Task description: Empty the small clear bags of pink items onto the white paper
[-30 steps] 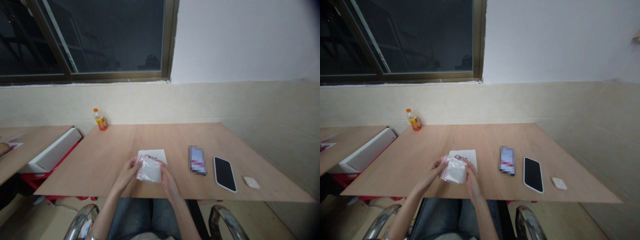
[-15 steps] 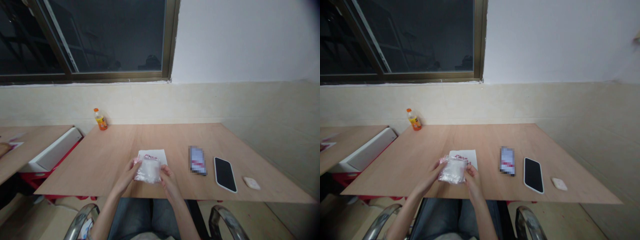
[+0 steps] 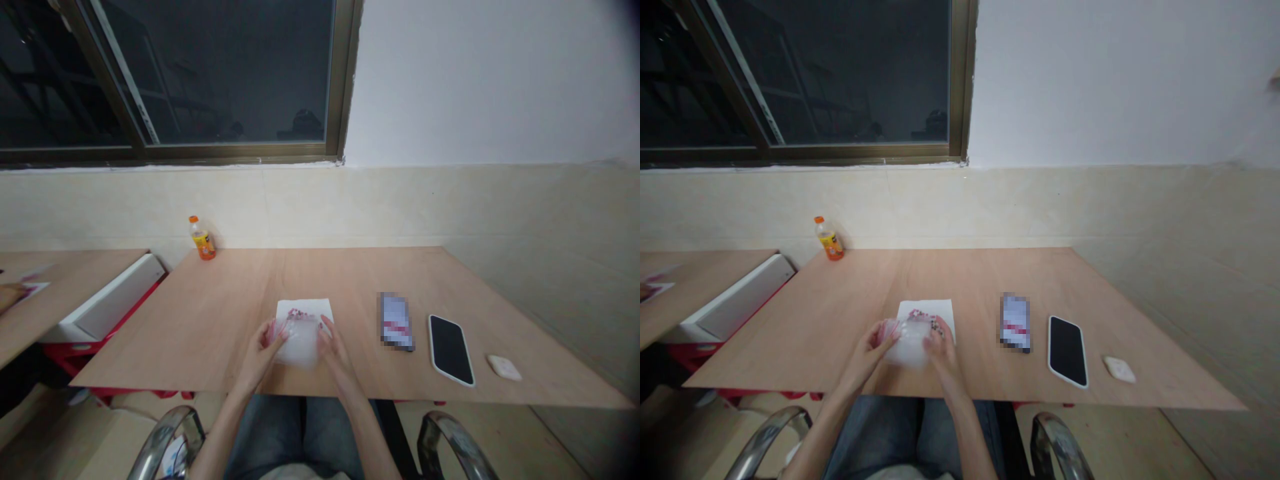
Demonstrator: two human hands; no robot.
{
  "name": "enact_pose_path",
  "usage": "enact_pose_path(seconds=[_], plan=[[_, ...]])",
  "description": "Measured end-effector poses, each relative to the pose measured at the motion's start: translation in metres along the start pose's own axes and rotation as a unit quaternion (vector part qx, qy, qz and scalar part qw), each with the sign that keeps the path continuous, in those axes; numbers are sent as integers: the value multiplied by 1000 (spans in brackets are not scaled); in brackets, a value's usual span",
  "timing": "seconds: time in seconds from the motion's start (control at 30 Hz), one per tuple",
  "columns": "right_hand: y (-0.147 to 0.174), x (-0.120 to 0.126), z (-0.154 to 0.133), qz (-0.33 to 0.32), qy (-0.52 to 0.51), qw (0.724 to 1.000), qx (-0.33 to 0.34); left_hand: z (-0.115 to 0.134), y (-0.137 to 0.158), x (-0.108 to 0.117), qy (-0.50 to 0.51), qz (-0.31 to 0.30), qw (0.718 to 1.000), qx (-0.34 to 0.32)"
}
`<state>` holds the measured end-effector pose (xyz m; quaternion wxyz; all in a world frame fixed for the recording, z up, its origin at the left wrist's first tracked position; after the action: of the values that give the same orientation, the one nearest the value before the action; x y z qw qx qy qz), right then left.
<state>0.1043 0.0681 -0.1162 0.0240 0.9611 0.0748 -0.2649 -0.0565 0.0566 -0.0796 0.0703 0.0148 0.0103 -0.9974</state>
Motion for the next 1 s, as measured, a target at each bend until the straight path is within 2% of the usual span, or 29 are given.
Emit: enact_pose_path(seconds=[0.1, 0.2, 0.3, 0.43, 0.53, 0.73, 0.8, 1.0], plan=[[6, 5, 3, -72, 48, 996, 12, -27, 2, 0, 15, 15, 1000, -3], [8, 12, 14, -75, 76, 994, 8, -53, 9, 2, 6, 7, 1000, -6], [7, 19, 24, -62, 115, 991, 15, -68, 18, 7, -17, 5, 1000, -14], [5, 25, 31, -34, 173, 983, 54, -70, 26, 17, -62, -38, 997, -19], [3, 27, 38, -18, 178, 982, 65, -72, 28, 23, -84, -52, 995, -7], [3, 29, 48, -37, 163, 984, 57, -91, 27, 24, -136, 5, 990, -28], [3, 28, 48, -39, 145, 987, 64, -96, 26, 23, -140, 6, 990, -30], [7, 23, 38, -39, 142, 987, 62, -87, 26, 21, -179, 1, 983, -46]])
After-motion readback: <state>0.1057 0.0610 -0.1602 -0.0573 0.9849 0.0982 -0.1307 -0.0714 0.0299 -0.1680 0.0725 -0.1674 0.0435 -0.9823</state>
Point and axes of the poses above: each hand's wrist, its own y-axis away from the middle knuckle, its own x-axis out of the back of the hand, z = x × y, the point moved 1 cm from there along -y, towards the middle knuckle, and after that the axes turned 1 degree about y, right-handed, at the moved point
